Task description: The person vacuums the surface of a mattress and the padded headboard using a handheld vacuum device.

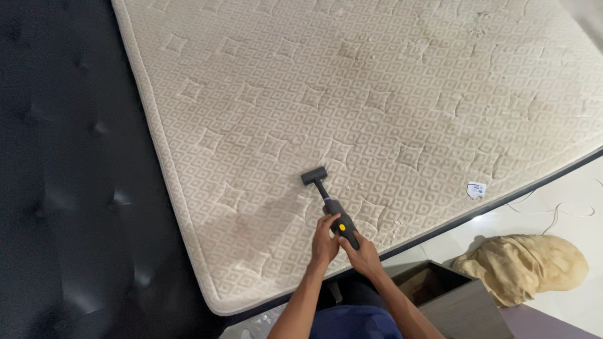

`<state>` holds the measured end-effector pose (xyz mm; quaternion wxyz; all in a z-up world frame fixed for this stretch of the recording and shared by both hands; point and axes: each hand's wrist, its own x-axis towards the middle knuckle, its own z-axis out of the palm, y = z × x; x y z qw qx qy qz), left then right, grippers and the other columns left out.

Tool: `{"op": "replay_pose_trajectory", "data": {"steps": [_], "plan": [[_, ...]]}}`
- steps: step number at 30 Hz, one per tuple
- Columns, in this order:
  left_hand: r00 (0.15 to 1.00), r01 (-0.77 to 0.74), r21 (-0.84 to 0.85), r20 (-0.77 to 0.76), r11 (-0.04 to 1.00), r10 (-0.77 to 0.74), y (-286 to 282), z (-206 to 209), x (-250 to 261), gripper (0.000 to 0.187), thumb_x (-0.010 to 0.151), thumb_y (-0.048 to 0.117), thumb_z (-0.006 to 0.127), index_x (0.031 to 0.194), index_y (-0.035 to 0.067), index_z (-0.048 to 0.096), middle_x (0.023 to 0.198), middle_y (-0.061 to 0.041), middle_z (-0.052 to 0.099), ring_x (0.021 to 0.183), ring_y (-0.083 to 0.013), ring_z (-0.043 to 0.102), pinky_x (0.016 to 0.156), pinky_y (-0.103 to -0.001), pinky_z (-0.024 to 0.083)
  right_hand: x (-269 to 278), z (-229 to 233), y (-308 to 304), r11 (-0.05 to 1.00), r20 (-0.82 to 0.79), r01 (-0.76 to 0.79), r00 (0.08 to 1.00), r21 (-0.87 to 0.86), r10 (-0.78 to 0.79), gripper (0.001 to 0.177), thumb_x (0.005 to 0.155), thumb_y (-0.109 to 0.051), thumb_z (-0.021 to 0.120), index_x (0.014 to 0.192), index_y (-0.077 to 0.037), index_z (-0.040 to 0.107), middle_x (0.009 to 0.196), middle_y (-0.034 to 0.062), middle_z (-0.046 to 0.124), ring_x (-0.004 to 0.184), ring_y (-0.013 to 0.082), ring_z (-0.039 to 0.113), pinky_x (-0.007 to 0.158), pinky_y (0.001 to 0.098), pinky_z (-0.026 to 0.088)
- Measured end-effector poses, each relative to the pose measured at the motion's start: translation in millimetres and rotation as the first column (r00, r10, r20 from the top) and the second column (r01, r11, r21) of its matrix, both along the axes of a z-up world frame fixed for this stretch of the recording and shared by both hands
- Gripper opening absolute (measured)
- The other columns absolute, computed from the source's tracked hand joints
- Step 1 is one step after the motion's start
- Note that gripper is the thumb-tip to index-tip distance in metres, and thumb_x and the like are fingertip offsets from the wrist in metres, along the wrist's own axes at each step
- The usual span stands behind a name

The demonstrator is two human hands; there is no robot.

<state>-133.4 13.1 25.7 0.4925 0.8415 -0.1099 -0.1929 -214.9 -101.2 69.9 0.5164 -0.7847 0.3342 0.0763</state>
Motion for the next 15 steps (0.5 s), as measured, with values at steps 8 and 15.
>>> {"op": "replay_pose_trajectory", "data": {"steps": [8,15], "plan": [[0.999,0.039,0.016,-0.005,0.999,-0.039,1,17,-17,0.049,0.085,0.008,0.074,0.132,0.021,0.066,0.141,-0.009,0.055,0.128,-0.0335,0.058,0.101,-0.041,0.051,-23,-1,-3,1.000,0.029,-0.002,1.000,-0.026,0.003,0.047,0.087,-0.044,0.068,0.108,-0.002,0.073,0.072,0.0224,0.070,0.065,0.0329,0.070,0.065,0.0435,0.052],[0.999,0.023,0.065,-0.038,0.998,-0.021,-8,10,5,0.049,0.087,0.010,0.072,0.133,0.024,0.065,0.143,-0.007,0.054,0.128,-0.0330,0.058,0.100,-0.042,0.052,1,-20,-9,0.996,0.031,-0.006,0.999,-0.091,0.009,0.049,0.087,-0.045,0.071,0.105,0.000,0.072,0.067,0.0227,0.069,0.063,0.0325,0.070,0.061,0.0450,0.051]]}}
